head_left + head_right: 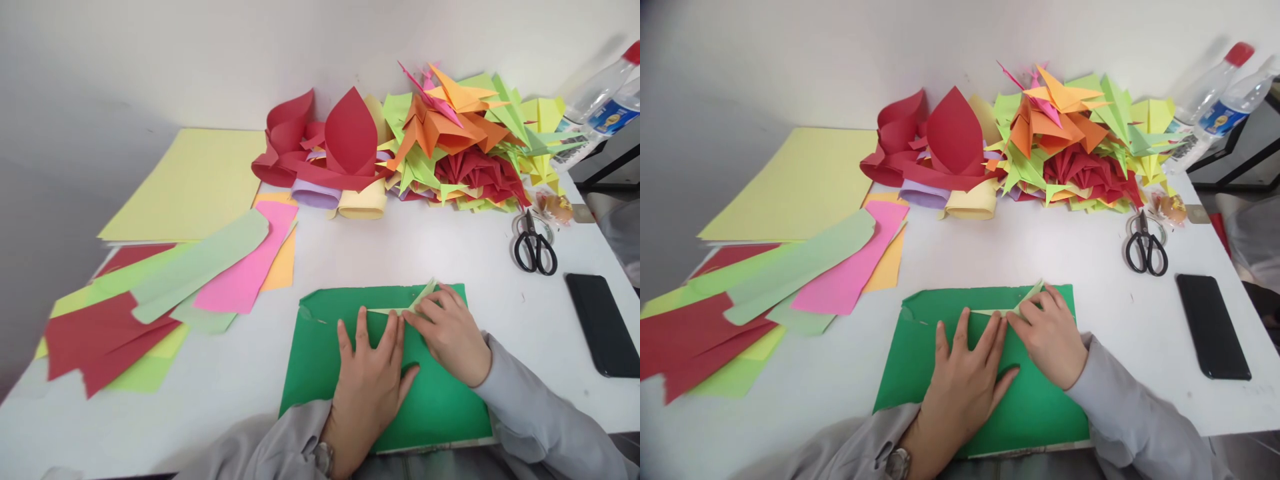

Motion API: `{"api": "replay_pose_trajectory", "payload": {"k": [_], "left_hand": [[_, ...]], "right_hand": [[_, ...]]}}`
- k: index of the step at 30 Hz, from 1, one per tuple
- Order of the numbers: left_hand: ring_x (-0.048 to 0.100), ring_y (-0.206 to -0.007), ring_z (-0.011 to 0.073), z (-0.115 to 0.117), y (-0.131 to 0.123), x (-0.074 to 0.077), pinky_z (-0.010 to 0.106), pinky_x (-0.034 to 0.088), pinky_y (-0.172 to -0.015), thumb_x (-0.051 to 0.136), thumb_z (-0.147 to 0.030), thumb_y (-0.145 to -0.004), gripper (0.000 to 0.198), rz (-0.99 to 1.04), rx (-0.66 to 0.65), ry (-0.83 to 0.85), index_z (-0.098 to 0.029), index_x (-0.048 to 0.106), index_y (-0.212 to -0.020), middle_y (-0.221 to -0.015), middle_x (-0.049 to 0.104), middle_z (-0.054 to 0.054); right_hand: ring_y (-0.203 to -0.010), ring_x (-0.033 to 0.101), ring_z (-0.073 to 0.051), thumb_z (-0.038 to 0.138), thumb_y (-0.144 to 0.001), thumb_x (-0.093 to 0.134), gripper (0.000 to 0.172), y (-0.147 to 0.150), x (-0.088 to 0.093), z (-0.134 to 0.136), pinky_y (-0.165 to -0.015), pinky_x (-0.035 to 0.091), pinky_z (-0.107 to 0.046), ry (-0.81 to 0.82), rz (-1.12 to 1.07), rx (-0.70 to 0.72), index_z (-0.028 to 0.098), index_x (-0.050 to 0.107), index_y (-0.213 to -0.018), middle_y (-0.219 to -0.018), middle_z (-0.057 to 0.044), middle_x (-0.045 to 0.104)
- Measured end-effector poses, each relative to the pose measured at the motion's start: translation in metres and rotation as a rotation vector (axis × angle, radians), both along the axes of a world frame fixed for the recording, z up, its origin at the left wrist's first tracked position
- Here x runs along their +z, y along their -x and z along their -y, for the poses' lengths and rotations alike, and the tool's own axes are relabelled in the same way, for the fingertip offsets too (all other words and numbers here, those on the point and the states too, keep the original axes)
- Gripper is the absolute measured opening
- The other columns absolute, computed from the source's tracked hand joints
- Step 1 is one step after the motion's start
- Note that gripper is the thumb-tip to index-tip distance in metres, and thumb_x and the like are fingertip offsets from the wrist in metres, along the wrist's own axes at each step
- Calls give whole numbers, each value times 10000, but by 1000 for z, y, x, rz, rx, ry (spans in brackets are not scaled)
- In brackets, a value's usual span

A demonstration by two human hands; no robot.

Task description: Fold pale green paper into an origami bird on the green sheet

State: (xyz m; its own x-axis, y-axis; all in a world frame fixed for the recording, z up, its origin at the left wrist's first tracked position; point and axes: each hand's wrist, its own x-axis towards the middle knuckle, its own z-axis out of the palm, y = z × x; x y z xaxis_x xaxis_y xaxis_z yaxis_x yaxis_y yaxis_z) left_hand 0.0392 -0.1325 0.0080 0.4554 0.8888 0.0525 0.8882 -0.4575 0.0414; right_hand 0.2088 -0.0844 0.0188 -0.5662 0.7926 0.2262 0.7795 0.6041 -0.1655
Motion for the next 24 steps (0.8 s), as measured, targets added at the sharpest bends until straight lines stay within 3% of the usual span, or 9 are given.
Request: {"api": "replay_pose_trajectory", "payload": {"k": [8,19,24], "left_hand": [[484,-1224,480,-2,1,3,744,289,-973,418,-625,-882,716,-16,41,-42,-77,536,-1328,-1270,562,313],[495,-1201,462,-6,7,3,751,265,-983,352,-640,-898,779,-56,-5,-52,-13,511,-1332,-1253,571,306],[537,-1136,433,-10,8,6,741,294,-970,385,-535,-924,669,-36,-4,-45,18,580,-1246,-1200,602,295]], "right_hand": [[-853,506,-218,126,-856,614,237,0,0,0,-1002,372,-482,-5,27,2,210,687,-1066,-808,-37,623],[-848,508,-229,131,-867,602,214,0,-1,0,-975,384,-482,-2,9,3,207,688,-1048,-815,-45,634],[-856,506,-227,133,-887,578,215,0,-1,1,-982,384,-486,10,10,-8,214,686,-1055,-825,-45,634]]}}
